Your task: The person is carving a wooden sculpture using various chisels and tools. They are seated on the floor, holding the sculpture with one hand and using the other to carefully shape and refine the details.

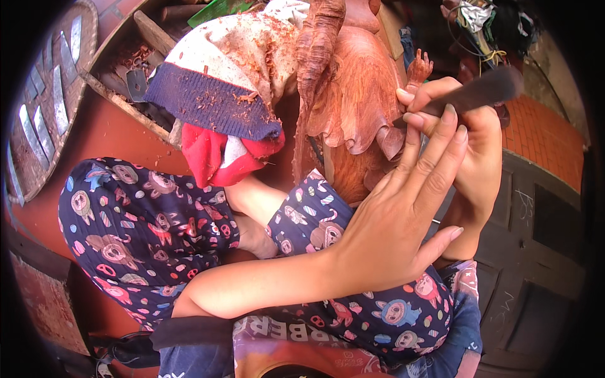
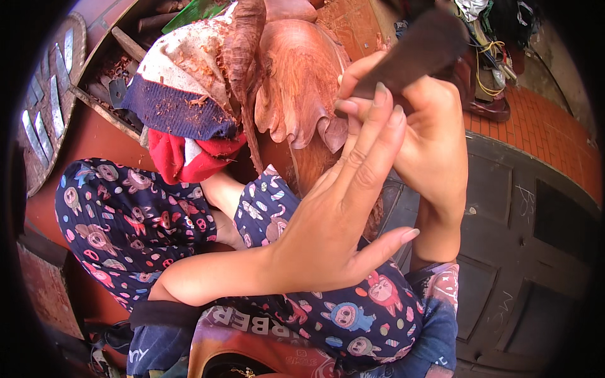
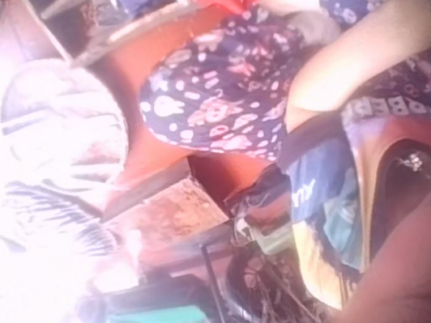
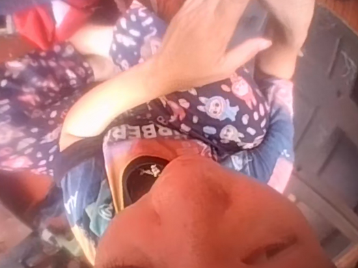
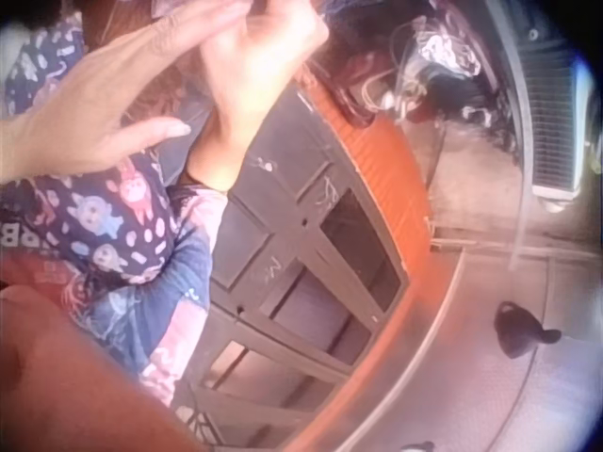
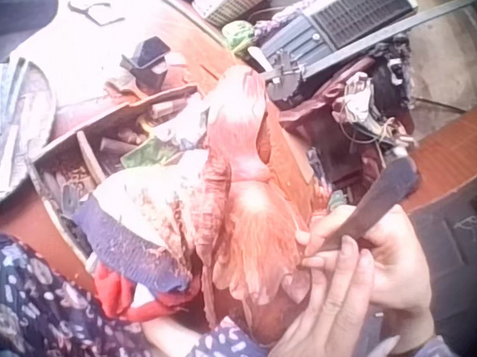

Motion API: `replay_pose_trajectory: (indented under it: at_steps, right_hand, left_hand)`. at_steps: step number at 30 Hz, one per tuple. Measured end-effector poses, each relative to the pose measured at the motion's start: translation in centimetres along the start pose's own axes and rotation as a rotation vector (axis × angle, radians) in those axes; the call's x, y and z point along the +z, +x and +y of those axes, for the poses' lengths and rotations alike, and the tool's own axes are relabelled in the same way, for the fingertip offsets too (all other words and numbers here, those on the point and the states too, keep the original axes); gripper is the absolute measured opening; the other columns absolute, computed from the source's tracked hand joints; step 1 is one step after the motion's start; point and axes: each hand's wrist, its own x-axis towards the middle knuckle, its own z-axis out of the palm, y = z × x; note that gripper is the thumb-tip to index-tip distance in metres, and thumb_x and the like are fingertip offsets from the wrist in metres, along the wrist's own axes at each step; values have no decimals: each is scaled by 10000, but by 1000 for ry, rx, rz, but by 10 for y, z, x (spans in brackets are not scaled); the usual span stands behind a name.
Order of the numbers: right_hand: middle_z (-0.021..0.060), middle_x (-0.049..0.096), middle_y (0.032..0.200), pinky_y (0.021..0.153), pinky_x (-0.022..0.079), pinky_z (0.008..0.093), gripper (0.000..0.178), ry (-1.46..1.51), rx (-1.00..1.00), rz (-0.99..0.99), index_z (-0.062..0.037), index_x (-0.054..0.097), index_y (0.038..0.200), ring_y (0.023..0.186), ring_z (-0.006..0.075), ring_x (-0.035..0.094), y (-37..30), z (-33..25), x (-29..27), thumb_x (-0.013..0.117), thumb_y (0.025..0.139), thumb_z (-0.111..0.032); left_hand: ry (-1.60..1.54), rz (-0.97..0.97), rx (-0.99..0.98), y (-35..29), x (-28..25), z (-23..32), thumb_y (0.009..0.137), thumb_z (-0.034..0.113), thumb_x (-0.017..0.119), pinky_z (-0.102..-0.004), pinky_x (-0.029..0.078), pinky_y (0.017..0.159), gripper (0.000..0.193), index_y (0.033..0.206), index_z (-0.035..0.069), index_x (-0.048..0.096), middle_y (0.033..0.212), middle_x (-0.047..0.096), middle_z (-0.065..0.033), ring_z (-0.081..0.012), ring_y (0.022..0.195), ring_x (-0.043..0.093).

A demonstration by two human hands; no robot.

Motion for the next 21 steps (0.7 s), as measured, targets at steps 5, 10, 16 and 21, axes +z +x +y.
replay_pose_trajectory:
  at_steps: [5, 10, 16, 21]
  right_hand:
    - [79, 697, 894, 769, 545, 293, 150, -29, -205, -212, 40, 679, 948, 791, 123, 644, -1, 18, -15, 726, 807, 62]
    - [85, 698, 927, 942, 554, 367, 122, 153, -119, -76, 31, 697, 932, 818, 140, 658, -9, 24, -6, 727, 818, 59]
    - [81, 690, 915, 1011, 528, 445, 146, 120, 62, 98, 25, 703, 930, 828, 164, 663, -12, 14, 6, 741, 793, 60]
    - [69, 683, 909, 978, 539, 372, 122, 164, -91, -72, 31, 698, 922, 891, 145, 664, -14, 33, -2, 743, 810, 50]
  left_hand:
    - [22, -7, -48, -10, 5, 10, 867, 208, 663, -544, 269, 1165, 932, 1567, -68, 112, 1625, 58, -326, -611, 1445, 124]
    - [28, -46, -61, -3, -2, 9, 868, 191, 661, -546, 279, 1160, 911, 1563, -68, 133, 1623, 77, -324, -612, 1440, 142]
    - [49, -22, -32, -1, 0, -2, 858, 194, 676, -546, 285, 1156, 915, 1556, -78, 150, 1618, 84, -332, -606, 1444, 143]
    - [67, -61, -107, -7, -2, 8, 861, 166, 674, -546, 306, 1145, 903, 1554, -79, 149, 1617, 100, -326, -592, 1450, 153]
